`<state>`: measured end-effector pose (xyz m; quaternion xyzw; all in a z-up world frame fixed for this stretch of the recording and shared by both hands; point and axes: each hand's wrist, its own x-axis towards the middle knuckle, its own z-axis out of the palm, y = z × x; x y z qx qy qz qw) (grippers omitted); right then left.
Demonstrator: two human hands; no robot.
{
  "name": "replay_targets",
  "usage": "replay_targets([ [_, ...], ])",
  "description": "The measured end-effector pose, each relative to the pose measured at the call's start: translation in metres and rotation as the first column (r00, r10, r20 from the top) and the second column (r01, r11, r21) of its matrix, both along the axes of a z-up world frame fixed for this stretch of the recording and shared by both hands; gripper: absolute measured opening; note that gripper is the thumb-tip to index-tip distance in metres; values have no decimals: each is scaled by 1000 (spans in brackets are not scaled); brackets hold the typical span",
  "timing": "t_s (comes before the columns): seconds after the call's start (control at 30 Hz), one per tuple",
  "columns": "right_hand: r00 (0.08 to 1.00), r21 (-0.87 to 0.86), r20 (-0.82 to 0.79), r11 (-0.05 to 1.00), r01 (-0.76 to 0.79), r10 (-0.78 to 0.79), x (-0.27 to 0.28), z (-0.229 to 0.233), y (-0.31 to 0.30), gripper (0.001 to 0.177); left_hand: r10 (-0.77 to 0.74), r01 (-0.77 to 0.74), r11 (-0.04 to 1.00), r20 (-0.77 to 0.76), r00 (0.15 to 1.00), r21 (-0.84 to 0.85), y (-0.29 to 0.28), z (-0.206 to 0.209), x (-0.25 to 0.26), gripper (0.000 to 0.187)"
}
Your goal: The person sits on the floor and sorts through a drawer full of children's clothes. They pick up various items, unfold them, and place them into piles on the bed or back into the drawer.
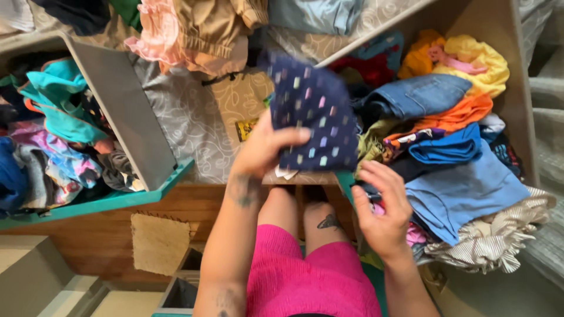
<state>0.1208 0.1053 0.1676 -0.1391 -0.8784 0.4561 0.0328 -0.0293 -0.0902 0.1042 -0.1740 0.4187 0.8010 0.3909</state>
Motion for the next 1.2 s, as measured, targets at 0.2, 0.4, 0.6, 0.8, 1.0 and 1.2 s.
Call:
replay_targets([
  [0.2,993,17,71,995,97,-98,-5,-19,15,23,14,33,980,-236,972,197,41,-24,-115,58],
  [0.4,979,-27,168,992,125,-119,-12,-29,12,22,2,39,989,-269,963,146,19,-28,-174,48],
  [0.6,972,-31,220,995,91,-82,-27,-38,6,23,-388,41,834,-531,753,-551,-115,-56,-244,48],
  [0.8,980,-5,190,998,62,-60,-46,-53,-5,23,-808,-632,21,-385,445,-775,-122,-104,-204,79],
  [1.0,985,36,162,998,51,-56,-65,-52,-14,20,-932,-494,11,-188,310,-869,-88,-144,-201,81],
  [1.2,981,123,136,985,121,-138,-71,-59,10,15,-900,-271,24,-139,413,-962,-110,-181,-216,84],
])
